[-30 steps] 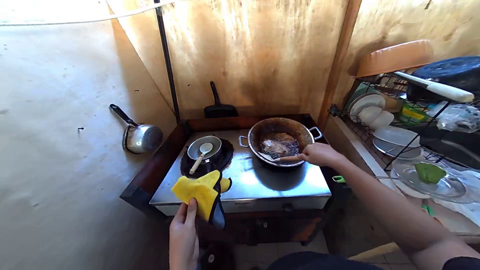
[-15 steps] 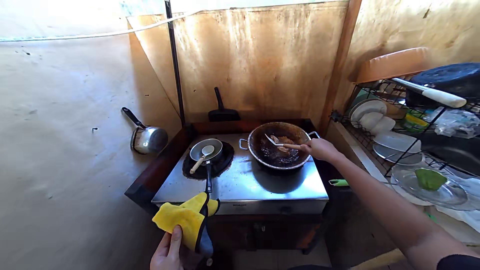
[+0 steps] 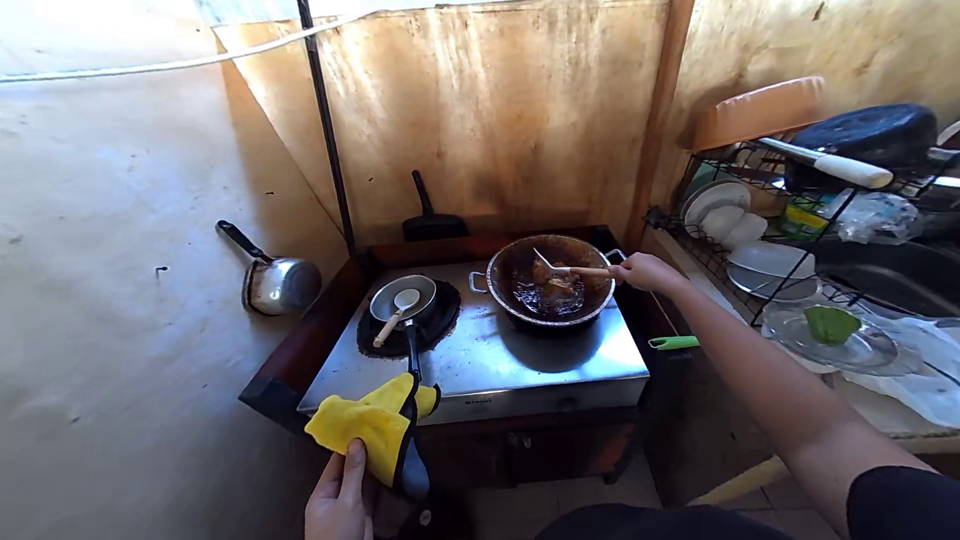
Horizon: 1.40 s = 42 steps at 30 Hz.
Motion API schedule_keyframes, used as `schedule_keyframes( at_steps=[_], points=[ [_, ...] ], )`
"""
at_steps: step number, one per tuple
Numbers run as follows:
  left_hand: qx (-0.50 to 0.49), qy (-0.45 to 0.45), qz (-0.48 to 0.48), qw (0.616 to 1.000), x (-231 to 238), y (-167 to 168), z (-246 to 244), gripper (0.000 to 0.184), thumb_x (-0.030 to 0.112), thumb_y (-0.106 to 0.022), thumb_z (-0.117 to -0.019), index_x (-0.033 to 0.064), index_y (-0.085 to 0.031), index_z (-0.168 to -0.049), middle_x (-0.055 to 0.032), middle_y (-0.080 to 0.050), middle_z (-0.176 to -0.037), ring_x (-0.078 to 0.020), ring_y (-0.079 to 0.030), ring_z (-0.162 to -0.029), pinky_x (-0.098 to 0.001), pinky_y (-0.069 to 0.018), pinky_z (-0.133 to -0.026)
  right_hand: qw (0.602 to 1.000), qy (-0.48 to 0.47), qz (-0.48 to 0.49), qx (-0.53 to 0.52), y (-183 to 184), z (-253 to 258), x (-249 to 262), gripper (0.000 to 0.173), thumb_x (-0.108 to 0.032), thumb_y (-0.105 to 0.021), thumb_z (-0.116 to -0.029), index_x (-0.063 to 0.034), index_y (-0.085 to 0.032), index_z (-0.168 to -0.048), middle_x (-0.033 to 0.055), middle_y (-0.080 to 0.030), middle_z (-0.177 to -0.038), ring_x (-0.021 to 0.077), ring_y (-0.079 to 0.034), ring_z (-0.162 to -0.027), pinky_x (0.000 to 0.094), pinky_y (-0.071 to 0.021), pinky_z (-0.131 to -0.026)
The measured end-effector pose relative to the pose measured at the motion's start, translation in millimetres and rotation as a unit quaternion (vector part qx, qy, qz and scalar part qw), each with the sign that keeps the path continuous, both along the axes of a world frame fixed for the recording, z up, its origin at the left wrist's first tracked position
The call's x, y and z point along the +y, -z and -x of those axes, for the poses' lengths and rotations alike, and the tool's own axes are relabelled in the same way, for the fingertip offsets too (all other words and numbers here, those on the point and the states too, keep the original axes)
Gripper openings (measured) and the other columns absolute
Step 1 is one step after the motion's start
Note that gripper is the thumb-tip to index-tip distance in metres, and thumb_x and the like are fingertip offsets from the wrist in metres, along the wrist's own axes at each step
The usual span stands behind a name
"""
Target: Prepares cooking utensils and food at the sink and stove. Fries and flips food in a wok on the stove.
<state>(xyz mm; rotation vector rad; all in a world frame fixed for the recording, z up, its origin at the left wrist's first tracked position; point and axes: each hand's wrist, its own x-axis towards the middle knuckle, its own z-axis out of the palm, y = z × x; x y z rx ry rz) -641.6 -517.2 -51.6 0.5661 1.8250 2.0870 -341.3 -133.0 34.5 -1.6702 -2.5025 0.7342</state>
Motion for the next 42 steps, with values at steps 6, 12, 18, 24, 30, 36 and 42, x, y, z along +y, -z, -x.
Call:
schedule_keyframes(
  at_steps=[6, 12, 18, 24, 30, 36, 42],
  points=[
    [-0.010, 0.006, -0.006, 1.000, 0, -4, 5, 0.023, 0.014, -0.045, -0.1091, 0.0021, -0.062, -0.119, 0.0059, -0.071, -0.100, 0.0029, -0.068, -0.093, -0.0190, -0.0578, -0.085, 1.000, 0.012, -0.012, 0.014, 15, 0, 15, 0.052, -0.039, -0.043, -0.1111, 0.0012, -0.073, -0.098, 0.0209, -0.067, -0.091, 0.0348, -0.064, -0.087, 0.0565, -0.0486, -0.084],
    [-0.007, -0.001, 0.017, 1.000, 1, -3, 15, 0.024, 0.015, -0.047, -0.1081, -0.0003, -0.062, -0.118, 0.0036, -0.070, -0.102, 0.0025, -0.067, -0.094, -0.0200, -0.0564, -0.087, 0.999, 0.022, -0.012, 0.030, 15, 5, 19, 0.050, -0.039, -0.047, -0.1102, 0.0035, -0.072, -0.102, 0.0239, -0.066, -0.095, 0.0351, -0.061, -0.085, 0.0578, -0.0471, -0.083],
    [-0.020, -0.008, 0.011, 1.000, -5, -2, 24, 0.027, 0.015, -0.047, -0.1081, -0.0032, -0.062, -0.121, -0.0018, -0.071, -0.107, -0.0007, -0.067, -0.098, -0.0213, -0.0559, -0.091, 1.000, 0.028, 0.002, 0.005, 0, 14, 9, 0.048, -0.037, -0.046, -0.1109, 0.0034, -0.071, -0.111, 0.0280, -0.066, -0.106, 0.0396, -0.061, -0.097, 0.0607, -0.0439, -0.091],
    [-0.040, -0.004, 0.021, 0.999, -13, 10, 30, 0.026, 0.015, -0.047, -0.1081, -0.0013, -0.064, -0.120, -0.0013, -0.072, -0.104, -0.0025, -0.069, -0.095, -0.0223, -0.0574, -0.088, 0.998, -0.005, -0.034, -0.059, -12, 25, -5, 0.045, -0.039, -0.049, -0.1093, -0.0001, -0.073, -0.110, 0.0270, -0.069, -0.109, 0.0436, -0.063, -0.106, 0.0659, -0.0430, -0.094],
    [-0.033, 0.004, 0.025, 0.999, -10, 12, 40, 0.025, 0.014, -0.047, -0.1080, -0.0012, -0.064, -0.119, -0.0002, -0.072, -0.103, -0.0016, -0.069, -0.096, -0.0209, -0.0569, -0.088, 0.990, -0.015, -0.062, -0.128, -16, 37, -27, 0.048, -0.041, -0.047, -0.1093, 0.0009, -0.072, -0.111, 0.0274, -0.069, -0.110, 0.0457, -0.064, -0.111, 0.0669, -0.0453, -0.092],
    [-0.026, 0.016, 0.026, 0.999, 1, 7, 47, 0.024, 0.013, -0.047, -0.1076, -0.0010, -0.064, -0.118, 0.0008, -0.072, -0.103, 0.0000, -0.068, -0.096, -0.0194, -0.0558, -0.090, 0.982, -0.014, -0.111, -0.155, -25, 37, -44, 0.043, -0.039, -0.050, -0.1084, -0.0026, -0.072, -0.114, 0.0240, -0.071, -0.111, 0.0437, -0.065, -0.112, 0.0637, -0.0477, -0.091],
    [-0.028, 0.027, 0.021, 0.999, 2, 8, 49, 0.023, 0.013, -0.046, -0.1078, 0.0008, -0.064, -0.115, 0.0026, -0.072, -0.100, 0.0004, -0.068, -0.095, -0.0191, -0.0566, -0.088, 0.967, 0.017, -0.181, -0.178, -20, 41, -53, 0.036, -0.030, -0.052, -0.1081, 0.0014, -0.067, -0.116, 0.0266, -0.070, -0.104, 0.0458, -0.067, -0.105, 0.0613, -0.0501, -0.085]
  ],
)
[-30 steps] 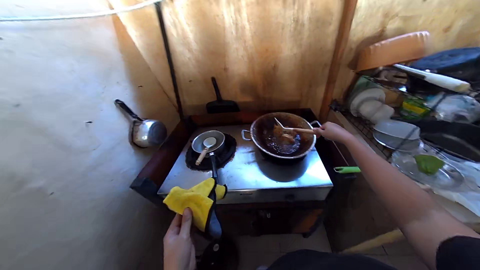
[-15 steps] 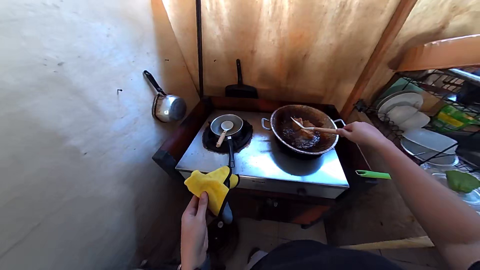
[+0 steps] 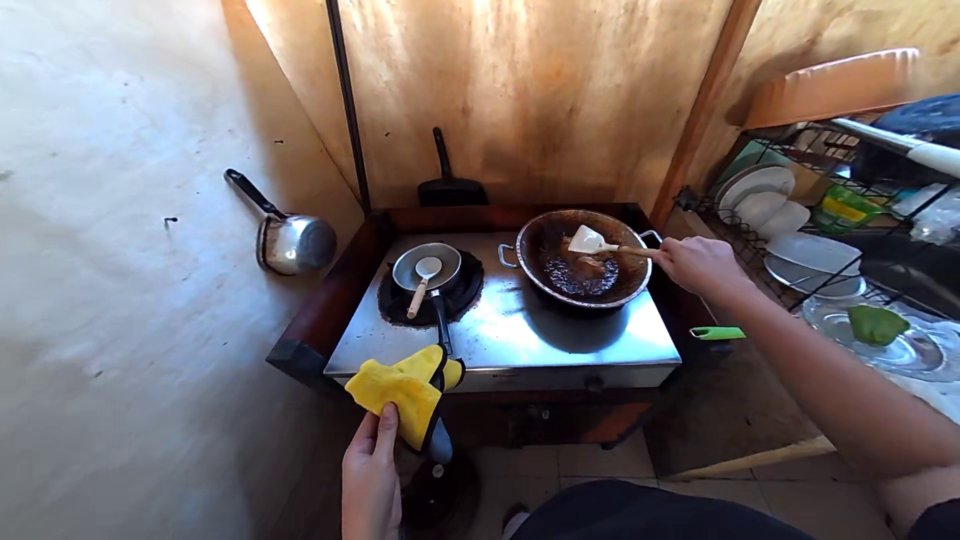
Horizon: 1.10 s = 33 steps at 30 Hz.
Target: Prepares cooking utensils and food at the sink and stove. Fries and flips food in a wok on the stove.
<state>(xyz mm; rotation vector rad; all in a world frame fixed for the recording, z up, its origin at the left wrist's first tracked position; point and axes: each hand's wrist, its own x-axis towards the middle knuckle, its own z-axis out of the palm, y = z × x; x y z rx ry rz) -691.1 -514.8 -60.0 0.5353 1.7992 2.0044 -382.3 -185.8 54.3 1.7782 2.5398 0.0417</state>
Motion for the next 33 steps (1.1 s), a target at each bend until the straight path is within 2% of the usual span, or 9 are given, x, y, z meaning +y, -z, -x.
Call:
schedule_keyframes(
  at_steps=[6, 13, 17, 20, 29, 33],
  points=[
    [0.002, -0.006, 0.005, 1.000, -5, 0, 3, 0.023, 0.012, -0.046, -0.1078, 0.0005, -0.063, -0.116, 0.0033, -0.071, -0.099, 0.0012, -0.068, -0.094, -0.0188, -0.0564, -0.088, 0.999, 0.033, -0.028, -0.002, 4, -2, -12, 0.028, -0.020, -0.055, -0.1057, -0.0016, -0.063, -0.124, 0.0274, -0.069, -0.105, 0.0473, -0.068, -0.102, 0.0607, -0.0515, -0.079],
    [0.004, -0.006, 0.007, 1.000, -8, 2, 7, 0.023, 0.013, -0.046, -0.1077, -0.0006, -0.062, -0.118, 0.0032, -0.071, -0.102, 0.0020, -0.067, -0.096, -0.0199, -0.0561, -0.090, 0.998, 0.057, -0.022, 0.036, 17, -10, -17, 0.030, -0.019, -0.054, -0.1061, -0.0032, -0.060, -0.131, 0.0309, -0.066, -0.113, 0.0501, -0.066, -0.105, 0.0635, -0.0497, -0.083],
    [0.004, 0.000, 0.009, 1.000, -6, 1, 8, 0.023, 0.013, -0.045, -0.1080, -0.0007, -0.062, -0.117, 0.0028, -0.071, -0.103, 0.0017, -0.067, -0.097, -0.0197, -0.0558, -0.090, 0.997, 0.066, -0.010, 0.028, 21, -3, -16, 0.029, -0.017, -0.053, -0.1061, -0.0033, -0.060, -0.131, 0.0299, -0.066, -0.115, 0.0490, -0.066, -0.107, 0.0620, -0.0503, -0.084],
    [0.004, 0.006, 0.004, 1.000, -5, 0, 8, 0.022, 0.011, -0.046, -0.1077, -0.0002, -0.062, -0.117, 0.0040, -0.071, -0.102, 0.0019, -0.067, -0.096, -0.0193, -0.0560, -0.090, 0.998, 0.065, -0.005, 0.021, 27, 3, -12, 0.032, -0.016, -0.053, -0.1055, -0.0061, -0.059, -0.135, 0.0289, -0.066, -0.114, 0.0476, -0.067, -0.106, 0.0606, -0.0516, -0.082],
    [0.003, 0.016, 0.002, 1.000, -4, 0, 6, 0.022, 0.012, -0.045, -0.1081, 0.0019, -0.063, -0.115, 0.0048, -0.072, -0.100, 0.0014, -0.068, -0.094, -0.0195, -0.0571, -0.088, 0.999, 0.040, -0.002, 0.032, 30, 25, 7, 0.032, -0.010, -0.055, -0.1027, -0.0069, -0.059, -0.134, 0.0283, -0.066, -0.112, 0.0475, -0.067, -0.103, 0.0599, -0.0525, -0.079],
    [-0.002, 0.016, -0.006, 1.000, -5, 2, 6, 0.022, 0.012, -0.046, -0.1080, 0.0014, -0.064, -0.114, 0.0033, -0.072, -0.100, -0.0001, -0.069, -0.094, -0.0205, -0.0574, -0.088, 0.998, 0.022, -0.031, 0.042, 38, 30, 19, 0.030, -0.009, -0.056, -0.1023, -0.0066, -0.062, -0.132, 0.0280, -0.068, -0.109, 0.0475, -0.068, -0.100, 0.0612, -0.0525, -0.077]
  ],
)
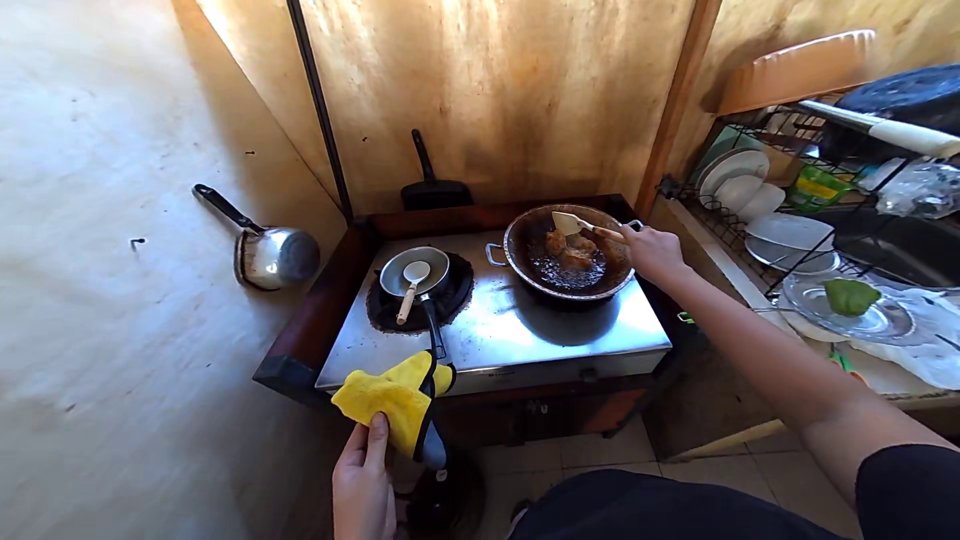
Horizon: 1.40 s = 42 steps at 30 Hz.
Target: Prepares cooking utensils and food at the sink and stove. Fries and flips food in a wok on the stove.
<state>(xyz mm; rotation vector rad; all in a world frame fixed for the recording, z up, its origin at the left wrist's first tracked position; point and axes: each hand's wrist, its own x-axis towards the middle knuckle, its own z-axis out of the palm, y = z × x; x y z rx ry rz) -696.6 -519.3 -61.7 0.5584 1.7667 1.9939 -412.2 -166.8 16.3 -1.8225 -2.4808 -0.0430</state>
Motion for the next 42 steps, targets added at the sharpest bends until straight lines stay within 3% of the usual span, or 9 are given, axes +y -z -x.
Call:
schedule_keyframes(
  at_steps=[10, 16, 22, 28, 34, 36, 42],
  points=[
    [0.005, -0.023, 0.002, 1.000, -9, -4, 2, 0.023, 0.012, -0.044, -0.1085, 0.0014, -0.062, -0.118, 0.0049, -0.071, -0.101, 0.0009, -0.068, -0.094, -0.0204, -0.0575, -0.088, 1.000, -0.008, 0.008, 0.007, -9, -6, -21, 0.034, -0.009, -0.056, -0.1019, -0.0066, -0.060, -0.135, 0.0292, -0.067, -0.110, 0.0486, -0.067, -0.100, 0.0626, -0.0516, -0.077],
    [-0.002, -0.027, -0.005, 1.000, -7, -6, 3, 0.022, 0.012, -0.044, -0.1088, 0.0031, -0.063, -0.115, 0.0066, -0.071, -0.097, 0.0019, -0.069, -0.091, -0.0193, -0.0584, -0.084, 1.000, -0.021, 0.018, 0.005, -6, -7, -38, 0.031, -0.011, -0.055, -0.1026, -0.0066, -0.061, -0.132, 0.0285, -0.068, -0.106, 0.0480, -0.068, -0.098, 0.0617, -0.0520, -0.077],
    [0.007, -0.023, -0.015, 1.000, -6, -8, 5, 0.022, 0.011, -0.044, -0.1085, 0.0016, -0.061, -0.119, 0.0057, -0.072, -0.101, 0.0014, -0.068, -0.095, -0.0197, -0.0573, -0.088, 0.999, -0.038, 0.036, -0.015, 4, 2, -47, 0.028, -0.010, -0.050, -0.1045, -0.0051, -0.060, -0.130, 0.0284, -0.067, -0.106, 0.0470, -0.068, -0.097, 0.0589, -0.0525, -0.077],
    [0.035, -0.059, -0.004, 0.998, -24, -12, 14, 0.022, 0.014, -0.043, -0.1089, 0.0028, -0.060, -0.118, 0.0085, -0.069, -0.099, 0.0029, -0.067, -0.093, -0.0204, -0.0572, -0.087, 0.999, -0.026, 0.019, 0.003, -5, -11, -45, 0.029, -0.013, -0.054, -0.1040, -0.0058, -0.061, -0.131, 0.0289, -0.067, -0.106, 0.0482, -0.068, -0.096, 0.0612, -0.0524, -0.075],
    [0.073, -0.106, -0.031, 0.991, -51, -24, 28, 0.023, 0.013, -0.038, -0.1099, 0.0036, -0.058, -0.117, 0.0111, -0.067, -0.098, 0.0039, -0.066, -0.095, -0.0206, -0.0559, -0.090, 0.999, 0.030, 0.012, -0.027, -37, -49, -34, 0.025, -0.018, -0.056, -0.1040, -0.0002, -0.066, -0.118, 0.0284, -0.069, -0.105, 0.0483, -0.067, -0.103, 0.0641, -0.0510, -0.079],
    [0.070, -0.114, -0.031, 0.991, -53, -24, 29, 0.023, 0.012, -0.037, -0.1098, 0.0057, -0.058, -0.114, 0.0125, -0.067, -0.096, 0.0047, -0.066, -0.092, -0.0196, -0.0564, -0.088, 0.997, 0.042, 0.025, -0.065, -42, -59, -31, 0.026, -0.021, -0.056, -0.1042, 0.0006, -0.068, -0.109, 0.0262, -0.070, -0.103, 0.0462, -0.068, -0.103, 0.0625, -0.0511, -0.078],
    [0.066, -0.093, -0.031, 0.993, -47, -26, 24, 0.023, 0.014, -0.039, -0.1102, 0.0052, -0.059, -0.115, 0.0109, -0.068, -0.097, 0.0029, -0.067, -0.093, -0.0211, -0.0574, -0.089, 0.987, 0.044, 0.094, -0.123, -47, -46, -16, 0.031, -0.024, -0.062, -0.1017, 0.0047, -0.071, -0.095, 0.0256, -0.070, -0.107, 0.0444, -0.067, -0.106, 0.0625, -0.0511, -0.081]
  ],
)
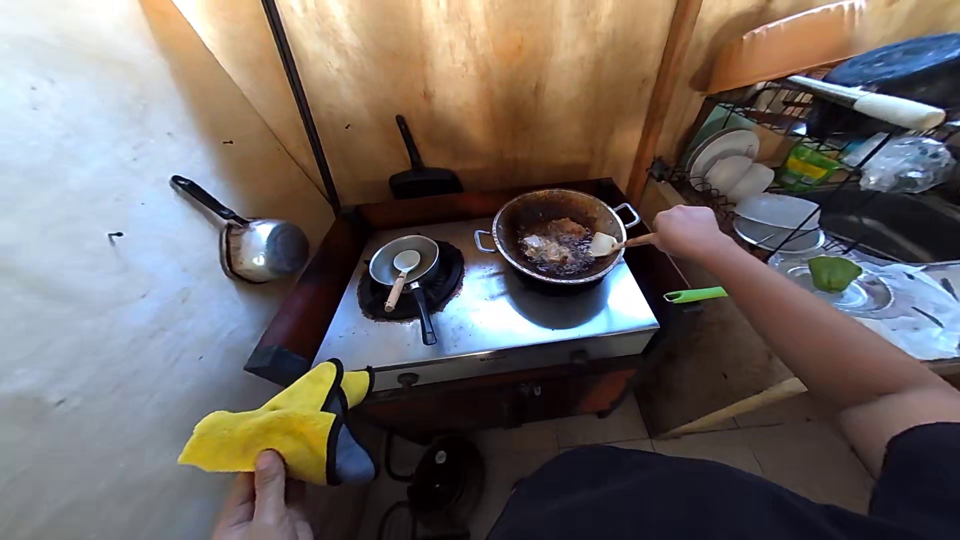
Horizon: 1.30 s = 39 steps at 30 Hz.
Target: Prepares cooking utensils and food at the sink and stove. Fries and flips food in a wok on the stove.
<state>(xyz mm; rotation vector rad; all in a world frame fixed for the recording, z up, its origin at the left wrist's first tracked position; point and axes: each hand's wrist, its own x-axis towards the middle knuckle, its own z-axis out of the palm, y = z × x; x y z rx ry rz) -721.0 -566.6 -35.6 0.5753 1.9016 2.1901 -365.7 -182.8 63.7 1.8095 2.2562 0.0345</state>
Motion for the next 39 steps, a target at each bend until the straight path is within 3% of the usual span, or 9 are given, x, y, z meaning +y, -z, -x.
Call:
schedule_keyframes(
  at_steps=[5, 9, 13, 18, 23, 27, 30, 32, 39],
  points=[
    [-0.001, 0.004, 0.008, 1.000, 2, 0, -5, 0.021, 0.014, -0.040, -0.1098, 0.0078, -0.060, -0.112, 0.0129, -0.069, -0.094, 0.0042, -0.067, -0.089, -0.0191, -0.0578, -0.085, 0.998, -0.021, 0.061, -0.007, -8, 23, 23, 0.051, -0.045, -0.072, -0.0948, 0.0055, -0.068, -0.099, 0.0272, -0.068, -0.112, 0.0453, -0.065, -0.111, 0.0659, -0.0503, -0.084],
    [-0.006, -0.003, 0.012, 1.000, -2, 2, -10, 0.021, 0.014, -0.041, -0.1096, 0.0058, -0.059, -0.115, 0.0118, -0.068, -0.096, 0.0039, -0.067, -0.092, -0.0199, -0.0576, -0.087, 0.995, -0.042, 0.086, 0.032, 15, 29, 40, 0.040, -0.037, -0.070, -0.0973, 0.0020, -0.072, -0.095, 0.0253, -0.069, -0.110, 0.0446, -0.065, -0.109, 0.0672, -0.0504, -0.085],
    [-0.010, -0.001, 0.021, 1.000, -8, 7, -12, 0.022, 0.014, -0.039, -0.1100, 0.0056, -0.059, -0.115, 0.0115, -0.068, -0.097, 0.0040, -0.067, -0.092, -0.0202, -0.0572, -0.088, 0.993, -0.050, 0.091, 0.058, 35, 19, 47, 0.044, -0.043, -0.066, -0.0996, 0.0003, -0.073, -0.094, 0.0239, -0.070, -0.106, 0.0431, -0.067, -0.106, 0.0664, -0.0507, -0.084],
    [-0.006, 0.003, 0.017, 1.000, -9, 6, -12, 0.022, 0.014, -0.039, -0.1100, 0.0067, -0.059, -0.112, 0.0122, -0.068, -0.093, 0.0039, -0.067, -0.090, -0.0195, -0.0576, -0.086, 0.992, -0.066, 0.101, 0.048, 18, 1, 56, 0.049, -0.051, -0.069, -0.0954, -0.0021, -0.075, -0.094, 0.0221, -0.071, -0.101, 0.0422, -0.067, -0.102, 0.0664, -0.0505, -0.084],
    [0.001, 0.001, 0.012, 1.000, -3, 3, -14, 0.021, 0.012, -0.038, -0.1097, 0.0070, -0.059, -0.110, 0.0125, -0.068, -0.094, 0.0039, -0.067, -0.090, -0.0203, -0.0573, -0.087, 0.989, -0.068, 0.121, 0.055, 15, 14, 57, 0.038, -0.036, -0.070, -0.0975, 0.0018, -0.073, -0.094, 0.0250, -0.069, -0.103, 0.0434, -0.066, -0.104, 0.0676, -0.0489, -0.085],
    [0.000, 0.007, 0.014, 1.000, -2, 4, -18, 0.022, 0.012, -0.038, -0.1096, 0.0055, -0.059, -0.113, 0.0117, -0.068, -0.095, 0.0036, -0.067, -0.092, -0.0207, -0.0573, -0.088, 0.987, -0.070, 0.104, 0.103, 53, 21, 50, 0.041, -0.037, -0.065, -0.1002, 0.0026, -0.072, -0.092, 0.0261, -0.070, -0.102, 0.0455, -0.067, -0.103, 0.0683, -0.0503, -0.085],
    [-0.004, 0.005, 0.021, 1.000, -2, 5, -20, 0.021, 0.013, -0.039, -0.1095, 0.0065, -0.059, -0.113, 0.0126, -0.068, -0.095, 0.0043, -0.067, -0.092, -0.0202, -0.0575, -0.087, 0.983, -0.040, 0.106, 0.147, 72, 28, 30, 0.042, -0.036, -0.059, -0.1036, 0.0040, -0.072, -0.101, 0.0268, -0.069, -0.110, 0.0450, -0.066, -0.109, 0.0664, -0.0493, -0.090],
    [-0.004, 0.002, 0.021, 1.000, -3, 4, -20, 0.022, 0.013, -0.040, -0.1096, 0.0074, -0.060, -0.112, 0.0128, -0.069, -0.095, 0.0042, -0.067, -0.092, -0.0199, -0.0578, -0.086, 0.983, -0.040, 0.106, 0.145, 75, 33, 28, 0.044, -0.037, -0.055, -0.1053, 0.0030, -0.072, -0.106, 0.0262, -0.069, -0.114, 0.0442, -0.065, -0.113, 0.0650, -0.0492, -0.092],
    [0.002, 0.005, 0.020, 1.000, -3, 3, -20, 0.022, 0.013, -0.039, -0.1096, 0.0068, -0.059, -0.113, 0.0121, -0.068, -0.096, 0.0034, -0.067, -0.093, -0.0208, -0.0572, -0.089, 0.987, -0.064, 0.066, 0.134, 80, 34, 28, 0.042, -0.035, -0.051, -0.1069, 0.0009, -0.072, -0.105, 0.0247, -0.070, -0.111, 0.0436, -0.066, -0.112, 0.0632, -0.0497, -0.089]
  ],
)
